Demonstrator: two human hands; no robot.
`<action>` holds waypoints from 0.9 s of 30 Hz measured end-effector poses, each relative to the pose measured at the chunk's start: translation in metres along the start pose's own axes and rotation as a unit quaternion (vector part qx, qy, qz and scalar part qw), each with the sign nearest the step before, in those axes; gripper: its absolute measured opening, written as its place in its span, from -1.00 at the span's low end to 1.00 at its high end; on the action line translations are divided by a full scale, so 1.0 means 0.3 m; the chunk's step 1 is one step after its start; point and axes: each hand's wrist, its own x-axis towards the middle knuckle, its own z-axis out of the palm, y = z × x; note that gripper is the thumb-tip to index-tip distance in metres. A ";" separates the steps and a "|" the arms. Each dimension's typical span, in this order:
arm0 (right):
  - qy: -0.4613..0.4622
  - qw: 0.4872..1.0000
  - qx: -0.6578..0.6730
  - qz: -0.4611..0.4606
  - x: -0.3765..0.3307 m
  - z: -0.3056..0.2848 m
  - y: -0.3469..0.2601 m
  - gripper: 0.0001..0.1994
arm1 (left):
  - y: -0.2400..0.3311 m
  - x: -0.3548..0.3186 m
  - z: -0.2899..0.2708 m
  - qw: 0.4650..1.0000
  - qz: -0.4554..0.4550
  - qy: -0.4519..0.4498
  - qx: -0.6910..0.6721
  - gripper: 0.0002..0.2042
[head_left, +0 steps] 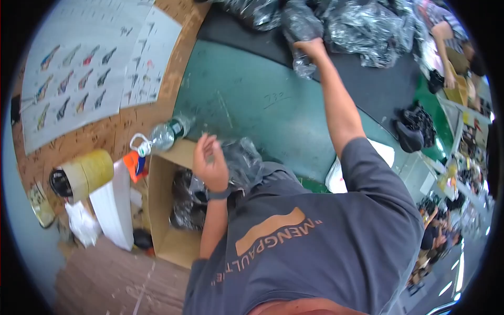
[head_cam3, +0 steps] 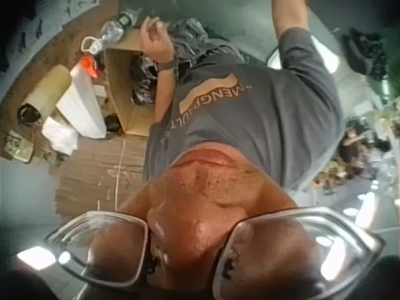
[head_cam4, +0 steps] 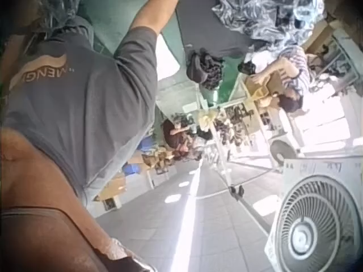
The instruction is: Packing plastic-wrapped items into cardboard boxes and sealing them with tape in a warehouse environment.
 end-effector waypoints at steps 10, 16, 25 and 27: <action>-0.155 0.876 0.217 -0.401 -1.370 -0.046 -0.221 0.10 | 0.201 -0.095 0.083 0.959 -0.121 -0.065 -0.250 -0.41; -0.490 0.798 0.346 -0.057 -1.603 0.015 -0.019 -0.15 | -0.128 -0.233 -0.407 0.841 -0.318 0.063 -0.433 -0.60; 0.079 0.980 0.109 0.148 -1.397 0.761 0.324 0.38 | -0.498 -0.731 -0.995 0.846 -0.381 0.159 -0.338 -0.59; 0.059 0.998 -0.012 -0.031 -1.415 0.772 0.230 0.39 | -0.546 -0.756 -1.025 0.855 -0.387 0.152 -0.310 -0.58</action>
